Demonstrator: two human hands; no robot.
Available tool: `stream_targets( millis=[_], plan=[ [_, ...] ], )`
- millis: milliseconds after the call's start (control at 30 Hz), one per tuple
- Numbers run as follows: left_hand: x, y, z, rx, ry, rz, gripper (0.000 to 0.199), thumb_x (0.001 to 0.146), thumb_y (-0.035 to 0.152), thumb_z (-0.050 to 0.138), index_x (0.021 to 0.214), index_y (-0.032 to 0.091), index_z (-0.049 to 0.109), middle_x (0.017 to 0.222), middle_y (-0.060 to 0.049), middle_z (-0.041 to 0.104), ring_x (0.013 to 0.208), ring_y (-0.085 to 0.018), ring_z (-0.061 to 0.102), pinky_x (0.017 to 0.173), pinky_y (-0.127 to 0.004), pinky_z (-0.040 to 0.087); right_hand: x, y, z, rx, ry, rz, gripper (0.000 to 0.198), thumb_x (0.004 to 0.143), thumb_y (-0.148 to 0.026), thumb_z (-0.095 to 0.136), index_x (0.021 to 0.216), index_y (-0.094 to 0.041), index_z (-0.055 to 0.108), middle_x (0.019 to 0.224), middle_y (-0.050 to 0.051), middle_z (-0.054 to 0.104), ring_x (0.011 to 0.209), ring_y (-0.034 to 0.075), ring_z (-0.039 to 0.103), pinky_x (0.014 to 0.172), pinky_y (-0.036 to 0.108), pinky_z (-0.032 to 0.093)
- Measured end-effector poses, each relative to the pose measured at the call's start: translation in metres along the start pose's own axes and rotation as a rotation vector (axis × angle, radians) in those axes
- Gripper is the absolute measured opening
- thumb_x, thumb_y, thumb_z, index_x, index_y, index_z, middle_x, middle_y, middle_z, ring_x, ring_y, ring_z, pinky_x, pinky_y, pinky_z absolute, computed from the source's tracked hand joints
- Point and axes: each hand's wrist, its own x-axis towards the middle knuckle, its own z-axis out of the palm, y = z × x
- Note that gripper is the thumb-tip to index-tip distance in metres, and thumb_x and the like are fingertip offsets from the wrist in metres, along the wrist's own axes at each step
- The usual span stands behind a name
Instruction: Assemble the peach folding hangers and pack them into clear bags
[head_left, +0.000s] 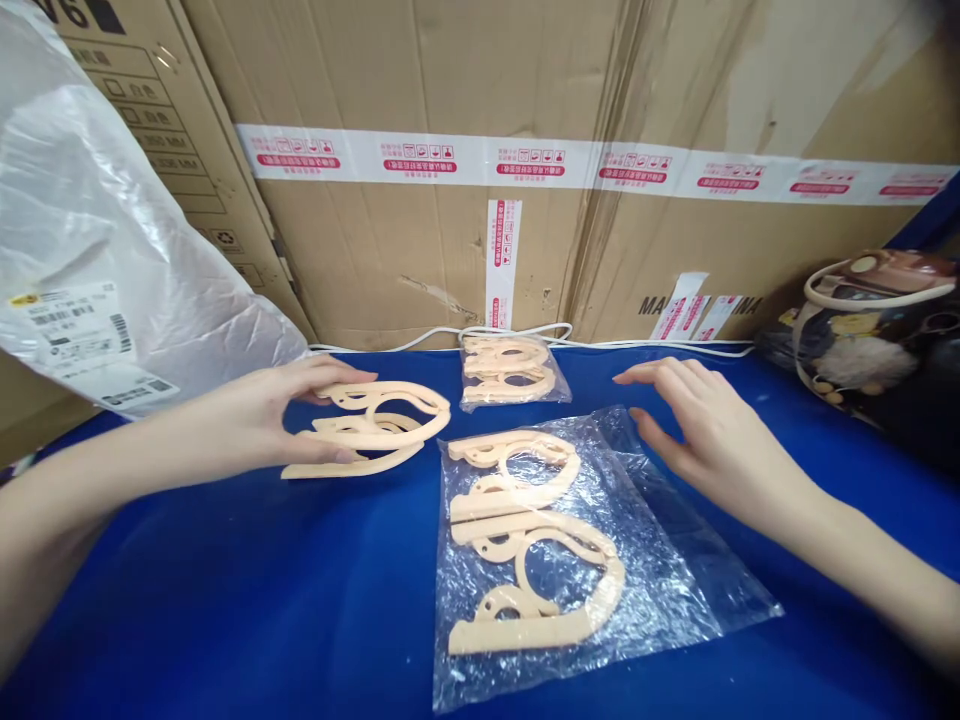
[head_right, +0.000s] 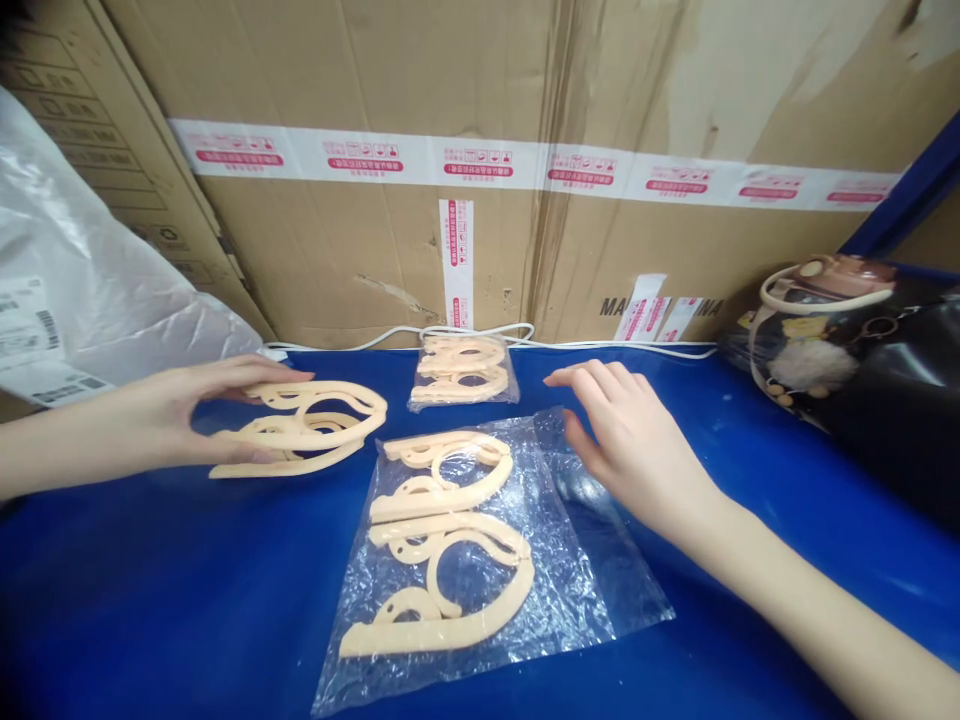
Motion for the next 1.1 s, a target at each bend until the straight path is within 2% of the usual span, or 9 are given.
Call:
stream_targets(
  millis=[100, 267, 433, 633, 733, 800, 867, 1000, 1100],
  plan=[
    [0.003, 0.030, 0.011, -0.107, 0.082, 0.147, 0.062, 0.078, 0.050, 0.068, 0.132, 0.028, 0.048, 0.129, -0.003, 0.055, 0.112, -0.024, 0.056, 0.091, -0.031, 0.050, -0.002, -0.022, -0.008, 0.148, 0.051, -0.050, 0.026, 0.093, -0.032, 0.049, 0.117, -0.024, 0.047, 0.121, 0.012, 0.058, 0.111, 0.031, 0.054, 0.090, 0.048, 0.044],
    [-0.004, 0.095, 0.044, -0.273, 0.124, 0.339, 0.066, 0.081, 0.030, 0.069, 0.139, 0.031, 0.038, 0.131, -0.005, 0.049, 0.115, -0.020, 0.054, 0.094, -0.030, 0.049, -0.009, -0.056, -0.016, 0.332, -0.086, -0.175, 0.071, 0.079, -0.056, 0.064, 0.136, -0.027, 0.034, 0.148, 0.014, 0.036, 0.131, 0.035, 0.040, 0.100, 0.050, 0.042],
    [-0.013, 0.129, 0.061, -0.391, 0.111, 0.345, 0.069, 0.079, 0.025, 0.069, 0.140, 0.031, 0.036, 0.132, -0.004, 0.048, 0.118, -0.022, 0.052, 0.099, -0.034, 0.048, -0.014, -0.063, -0.019, 0.450, -0.186, -0.203, 0.066, 0.085, -0.049, 0.061, 0.140, -0.030, 0.029, 0.139, 0.010, 0.050, 0.125, 0.028, 0.050, 0.099, 0.042, 0.046],
    [-0.012, 0.136, 0.060, -0.508, 0.040, 0.265, 0.066, 0.076, 0.022, 0.070, 0.134, 0.034, 0.041, 0.133, -0.002, 0.048, 0.123, -0.024, 0.047, 0.103, -0.038, 0.044, -0.011, -0.062, -0.017, 0.407, -0.214, -0.292, 0.067, 0.086, -0.045, 0.061, 0.139, -0.019, 0.030, 0.136, 0.016, 0.048, 0.123, 0.028, 0.048, 0.097, 0.042, 0.048],
    [-0.014, 0.132, 0.061, -0.496, 0.005, 0.227, 0.081, 0.076, 0.038, 0.073, 0.143, 0.035, 0.028, 0.143, -0.003, 0.039, 0.131, -0.027, 0.041, 0.106, -0.041, 0.042, -0.009, -0.058, -0.019, 0.454, -0.243, -0.263, 0.065, 0.085, -0.043, 0.062, 0.139, -0.022, 0.030, 0.132, 0.014, 0.051, 0.120, 0.027, 0.051, 0.095, 0.041, 0.049],
    [-0.017, 0.125, 0.060, -0.427, -0.044, 0.202, 0.093, 0.076, 0.047, 0.071, 0.148, 0.036, 0.013, 0.153, -0.004, 0.025, 0.138, -0.030, 0.031, 0.109, -0.046, 0.037, -0.008, -0.049, -0.023, 0.486, -0.278, -0.194, 0.068, 0.082, -0.042, 0.065, 0.138, -0.025, 0.031, 0.133, 0.012, 0.051, 0.121, 0.028, 0.051, 0.097, 0.043, 0.049],
    [-0.020, 0.116, 0.056, -0.333, -0.133, 0.212, 0.093, 0.080, 0.047, 0.067, 0.149, 0.039, 0.006, 0.158, -0.001, 0.014, 0.143, -0.031, 0.020, 0.113, -0.048, 0.031, -0.008, -0.034, -0.029, 0.531, -0.295, -0.060, 0.071, 0.079, -0.039, 0.070, 0.137, -0.029, 0.031, 0.135, 0.010, 0.049, 0.122, 0.029, 0.051, 0.095, 0.041, 0.052],
    [-0.021, 0.101, 0.049, -0.247, -0.265, 0.228, 0.090, 0.082, 0.048, 0.065, 0.150, 0.039, 0.007, 0.159, 0.003, 0.014, 0.144, -0.028, 0.015, 0.116, -0.046, 0.023, -0.009, 0.007, -0.041, 0.665, -0.318, 0.234, 0.072, 0.079, -0.032, 0.069, 0.137, -0.033, 0.025, 0.139, 0.010, 0.042, 0.133, 0.031, 0.038, 0.071, 0.025, 0.062],
    [-0.020, 0.100, 0.051, -0.203, -0.350, 0.221, 0.088, 0.081, 0.053, 0.063, 0.151, 0.035, 0.013, 0.159, 0.002, 0.012, 0.144, -0.028, 0.014, 0.117, -0.047, 0.020, -0.013, 0.038, -0.042, 0.641, -0.367, 0.265, 0.069, 0.076, -0.032, 0.070, 0.133, -0.034, 0.033, 0.138, 0.010, 0.044, 0.134, 0.035, 0.037, 0.065, 0.024, 0.062]
  ],
)
